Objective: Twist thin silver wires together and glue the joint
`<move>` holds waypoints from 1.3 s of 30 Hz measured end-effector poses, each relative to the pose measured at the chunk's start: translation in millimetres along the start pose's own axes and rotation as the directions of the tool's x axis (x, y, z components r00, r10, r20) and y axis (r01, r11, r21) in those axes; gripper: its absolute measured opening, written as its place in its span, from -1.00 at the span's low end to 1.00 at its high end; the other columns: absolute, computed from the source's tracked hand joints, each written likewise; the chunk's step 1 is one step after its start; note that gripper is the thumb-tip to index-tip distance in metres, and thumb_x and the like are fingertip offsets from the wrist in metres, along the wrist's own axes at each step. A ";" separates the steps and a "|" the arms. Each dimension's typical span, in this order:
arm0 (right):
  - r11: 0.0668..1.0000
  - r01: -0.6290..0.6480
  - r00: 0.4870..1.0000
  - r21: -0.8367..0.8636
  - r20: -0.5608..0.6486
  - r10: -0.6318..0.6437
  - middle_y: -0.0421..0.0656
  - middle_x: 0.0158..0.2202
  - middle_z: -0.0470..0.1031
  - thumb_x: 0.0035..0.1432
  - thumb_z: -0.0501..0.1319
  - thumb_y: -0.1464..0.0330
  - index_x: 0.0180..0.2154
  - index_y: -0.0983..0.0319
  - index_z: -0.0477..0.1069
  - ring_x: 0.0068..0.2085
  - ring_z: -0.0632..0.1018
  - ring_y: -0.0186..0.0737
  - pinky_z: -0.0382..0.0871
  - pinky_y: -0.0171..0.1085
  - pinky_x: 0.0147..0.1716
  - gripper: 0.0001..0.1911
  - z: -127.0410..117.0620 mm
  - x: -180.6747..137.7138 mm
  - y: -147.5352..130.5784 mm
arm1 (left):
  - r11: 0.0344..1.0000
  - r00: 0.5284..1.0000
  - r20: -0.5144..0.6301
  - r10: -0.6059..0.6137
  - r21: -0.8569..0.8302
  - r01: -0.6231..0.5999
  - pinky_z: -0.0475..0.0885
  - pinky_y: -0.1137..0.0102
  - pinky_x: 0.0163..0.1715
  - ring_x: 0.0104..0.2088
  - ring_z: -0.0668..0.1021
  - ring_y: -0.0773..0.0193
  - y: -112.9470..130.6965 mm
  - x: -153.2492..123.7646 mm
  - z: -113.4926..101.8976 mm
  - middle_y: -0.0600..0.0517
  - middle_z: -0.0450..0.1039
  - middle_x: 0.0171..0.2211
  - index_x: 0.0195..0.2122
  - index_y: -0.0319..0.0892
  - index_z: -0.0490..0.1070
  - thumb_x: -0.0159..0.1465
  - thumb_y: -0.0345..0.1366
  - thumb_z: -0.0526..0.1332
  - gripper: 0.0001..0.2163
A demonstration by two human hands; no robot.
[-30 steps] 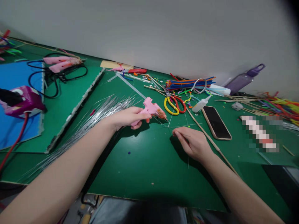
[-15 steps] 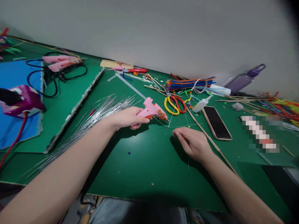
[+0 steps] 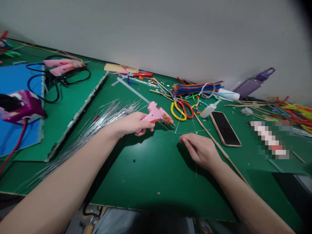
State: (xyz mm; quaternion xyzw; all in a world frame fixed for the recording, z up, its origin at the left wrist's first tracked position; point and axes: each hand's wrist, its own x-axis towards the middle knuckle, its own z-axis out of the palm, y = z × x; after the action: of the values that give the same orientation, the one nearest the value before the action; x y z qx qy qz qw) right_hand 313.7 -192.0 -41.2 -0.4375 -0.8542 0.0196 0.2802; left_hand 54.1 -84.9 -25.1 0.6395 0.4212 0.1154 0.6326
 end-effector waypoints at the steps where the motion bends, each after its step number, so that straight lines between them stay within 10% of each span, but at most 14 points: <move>1: 1.000 0.000 1.000 0.000 -0.005 0.000 -0.11 -0.28 0.57 0.25 0.08 0.48 -0.19 0.23 0.39 -0.27 0.58 -0.25 0.49 -0.26 -0.27 -0.85 -0.1 -0.1 0.0 | 1.000 1.000 -0.007 -0.004 0.002 0.004 0.09 0.52 -0.68 -0.70 0.26 0.46 1.8 -0.4 0.8 0.14 0.23 -0.71 -0.44 -0.21 0.36 0.16 -0.26 0.25 -0.86; 11: 1.000 -0.005 1.000 0.001 0.014 0.005 -0.11 -0.29 0.57 0.25 0.07 0.48 -0.20 0.23 0.38 -0.28 0.57 -0.26 0.48 -0.27 -0.27 -0.86 -0.2 0.2 0.4 | 0.976 0.995 -0.097 -0.022 -0.218 0.000 -0.06 0.50 -0.72 -0.75 0.15 0.52 3.3 3.2 3.6 0.19 0.07 -0.75 -0.60 -0.15 0.13 0.19 -0.33 0.25 -0.70; 39: 1.000 0.013 1.000 0.003 0.005 -0.013 -0.10 -0.30 0.56 0.25 0.08 0.48 -0.20 0.25 0.38 -0.29 0.56 -0.26 0.47 -0.28 -0.29 -0.87 0.1 0.7 -0.2 | 0.998 0.997 0.068 -0.042 0.054 0.038 0.27 0.53 -0.62 -0.59 0.46 0.41 1.1 0.7 -0.1 0.04 0.44 -0.54 -0.51 -0.24 0.37 0.19 -0.19 0.23 -0.77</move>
State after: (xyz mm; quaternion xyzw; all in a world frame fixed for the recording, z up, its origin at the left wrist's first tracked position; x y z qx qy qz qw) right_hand 313.1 -191.6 -40.9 -0.4314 -0.8578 0.0203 0.2787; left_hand 54.9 -84.1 -24.4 0.6509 0.4146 0.0695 0.6321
